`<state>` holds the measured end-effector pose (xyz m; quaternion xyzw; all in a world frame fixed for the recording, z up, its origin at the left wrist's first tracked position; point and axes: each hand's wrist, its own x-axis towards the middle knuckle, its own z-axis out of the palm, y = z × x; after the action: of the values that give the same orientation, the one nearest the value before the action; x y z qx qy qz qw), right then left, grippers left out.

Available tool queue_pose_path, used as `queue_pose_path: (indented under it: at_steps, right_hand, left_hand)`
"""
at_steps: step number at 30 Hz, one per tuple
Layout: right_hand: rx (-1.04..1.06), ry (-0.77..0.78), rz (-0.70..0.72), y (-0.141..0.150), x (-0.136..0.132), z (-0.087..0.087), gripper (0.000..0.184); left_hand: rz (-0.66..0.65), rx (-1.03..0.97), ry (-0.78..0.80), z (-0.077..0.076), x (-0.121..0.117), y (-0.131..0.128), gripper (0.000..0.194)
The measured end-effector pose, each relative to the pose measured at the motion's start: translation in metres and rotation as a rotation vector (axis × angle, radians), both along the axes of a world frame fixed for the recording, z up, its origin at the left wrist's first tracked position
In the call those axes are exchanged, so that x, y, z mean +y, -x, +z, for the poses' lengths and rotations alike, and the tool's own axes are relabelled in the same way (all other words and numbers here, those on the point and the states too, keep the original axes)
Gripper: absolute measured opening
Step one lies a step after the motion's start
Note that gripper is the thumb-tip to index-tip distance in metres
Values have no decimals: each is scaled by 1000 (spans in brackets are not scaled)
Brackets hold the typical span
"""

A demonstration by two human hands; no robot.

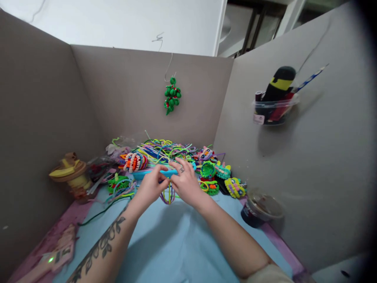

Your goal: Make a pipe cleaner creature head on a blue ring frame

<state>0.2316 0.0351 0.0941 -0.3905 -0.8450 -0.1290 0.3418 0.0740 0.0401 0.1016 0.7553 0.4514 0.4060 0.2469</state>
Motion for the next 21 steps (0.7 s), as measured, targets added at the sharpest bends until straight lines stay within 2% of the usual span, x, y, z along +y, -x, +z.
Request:
queue_pose_path:
  at_steps: [3,7,10,17,21]
  right_hand:
    - [-5,-22,7,3,1,-5,11]
    - [34,-58,7,4,3,-8,16]
    - [63,-92,-29,3,5,-8,18]
    - [155,-174,-34,5,6,-11,17]
    - [280,-81,-48,5,6,-7,7]
  left_hand:
    - [-8,-47,59,-1,1,0,26]
    - [-103,-260,263,0,4,3,31]
    - [-165,-374,305,0,6,5,37]
    - [-178,-437,236,-1,8,1,39]
    - [-131,-282,3,-1,7,4,35]
